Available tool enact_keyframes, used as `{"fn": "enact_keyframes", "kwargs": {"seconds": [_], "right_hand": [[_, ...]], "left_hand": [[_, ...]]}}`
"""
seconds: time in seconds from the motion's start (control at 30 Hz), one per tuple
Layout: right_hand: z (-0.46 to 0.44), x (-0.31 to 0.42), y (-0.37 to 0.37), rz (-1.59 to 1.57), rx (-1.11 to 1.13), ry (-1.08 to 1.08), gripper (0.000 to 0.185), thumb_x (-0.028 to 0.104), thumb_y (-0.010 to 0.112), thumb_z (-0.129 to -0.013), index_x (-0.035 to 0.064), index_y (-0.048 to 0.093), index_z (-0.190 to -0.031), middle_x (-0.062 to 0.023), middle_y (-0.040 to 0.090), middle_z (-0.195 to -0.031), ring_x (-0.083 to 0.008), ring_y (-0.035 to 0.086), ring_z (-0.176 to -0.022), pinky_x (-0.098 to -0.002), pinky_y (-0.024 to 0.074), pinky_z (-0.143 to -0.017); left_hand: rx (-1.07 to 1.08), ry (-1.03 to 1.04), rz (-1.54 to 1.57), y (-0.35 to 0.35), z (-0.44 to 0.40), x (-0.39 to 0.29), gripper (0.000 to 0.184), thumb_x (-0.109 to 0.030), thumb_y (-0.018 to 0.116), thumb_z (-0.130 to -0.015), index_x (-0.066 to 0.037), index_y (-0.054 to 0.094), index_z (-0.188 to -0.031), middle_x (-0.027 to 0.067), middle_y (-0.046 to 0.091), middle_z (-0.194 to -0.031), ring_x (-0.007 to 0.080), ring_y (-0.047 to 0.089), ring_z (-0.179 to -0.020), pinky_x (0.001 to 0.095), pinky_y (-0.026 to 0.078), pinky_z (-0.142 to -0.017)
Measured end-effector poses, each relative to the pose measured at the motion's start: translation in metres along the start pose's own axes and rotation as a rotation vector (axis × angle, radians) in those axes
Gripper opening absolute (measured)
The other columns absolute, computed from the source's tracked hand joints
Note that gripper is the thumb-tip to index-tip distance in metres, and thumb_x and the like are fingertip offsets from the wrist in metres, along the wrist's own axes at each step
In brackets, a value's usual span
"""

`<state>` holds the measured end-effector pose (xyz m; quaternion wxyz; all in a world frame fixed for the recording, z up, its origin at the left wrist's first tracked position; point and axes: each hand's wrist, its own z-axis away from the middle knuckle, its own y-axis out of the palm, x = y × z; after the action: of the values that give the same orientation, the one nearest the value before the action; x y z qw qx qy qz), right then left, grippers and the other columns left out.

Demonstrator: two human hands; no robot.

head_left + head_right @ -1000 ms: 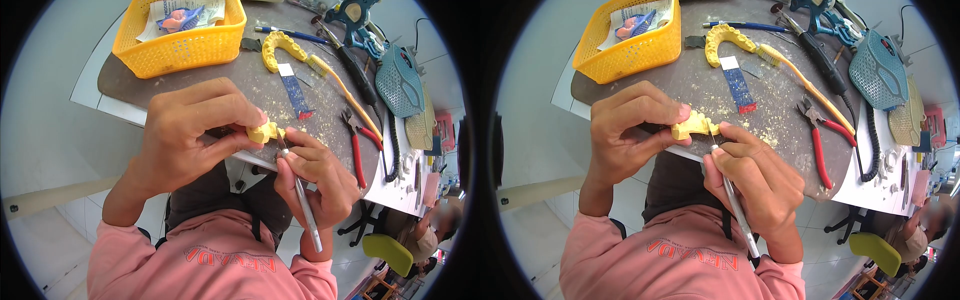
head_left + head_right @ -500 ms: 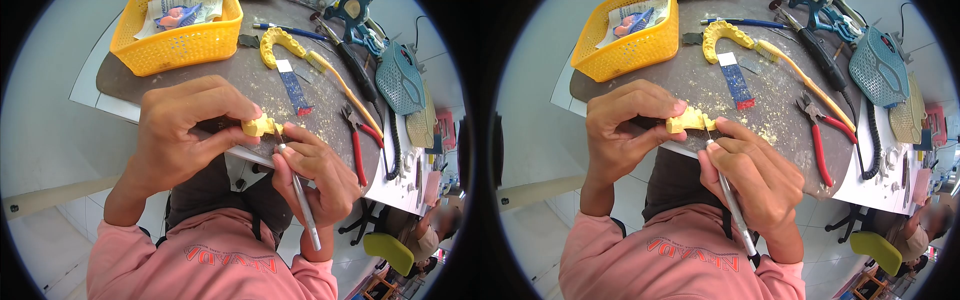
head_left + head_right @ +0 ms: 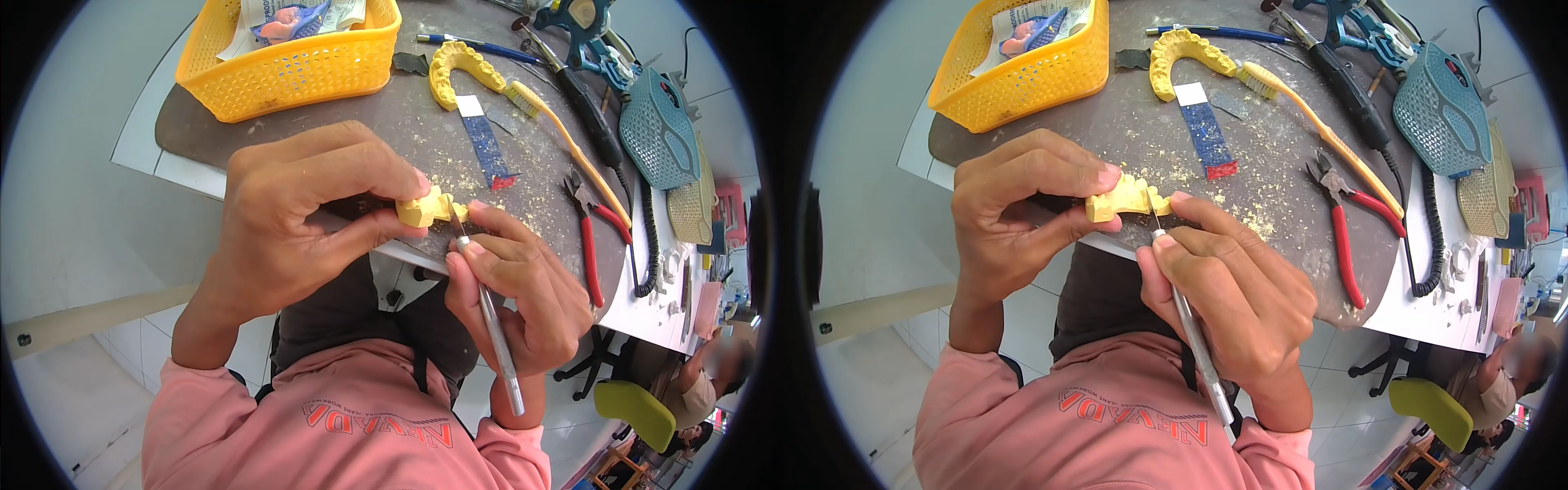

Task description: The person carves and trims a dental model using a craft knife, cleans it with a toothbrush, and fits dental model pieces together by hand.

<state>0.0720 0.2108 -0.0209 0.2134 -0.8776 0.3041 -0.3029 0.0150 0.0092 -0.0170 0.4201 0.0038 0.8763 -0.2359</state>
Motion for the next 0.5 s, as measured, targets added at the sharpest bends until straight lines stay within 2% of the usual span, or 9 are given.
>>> {"fn": "enact_keyframes", "kwargs": {"seconds": [0.37, 0.5], "right_hand": [[-0.0013, 0.0005, 0.0051, 0.009, -0.039, -0.013, 0.018, -0.001, 0.083, -0.069, 0.0008, 0.066, -0.075, -0.0113, 0.069, -0.071, -0.0308, 0.074, -0.077, -0.0331, 0.0598, -0.064], [-0.0024, 0.0032, 0.0053, 0.042, -0.043, 0.02, 0.017, 0.001, 0.083, -0.069, 0.0025, 0.067, -0.074, -0.0103, 0.07, -0.072, -0.0291, 0.074, -0.079, -0.0373, 0.0608, -0.072]], "left_hand": [[-0.003, -0.018, 0.03, -0.0005, -0.0001, 0.0003, 0.027, 0.009, 0.082, -0.069, 0.004, 0.071, -0.093, 0.0139, 0.07, -0.089, 0.019, 0.07, -0.08, 0.027, 0.059, -0.067], [-0.008, -0.07, 0.048, 0.0, 0.0008, -0.0012, 0.028, 0.009, 0.082, -0.069, 0.005, 0.071, -0.094, 0.0135, 0.07, -0.088, 0.0185, 0.07, -0.081, 0.027, 0.059, -0.068]]}}
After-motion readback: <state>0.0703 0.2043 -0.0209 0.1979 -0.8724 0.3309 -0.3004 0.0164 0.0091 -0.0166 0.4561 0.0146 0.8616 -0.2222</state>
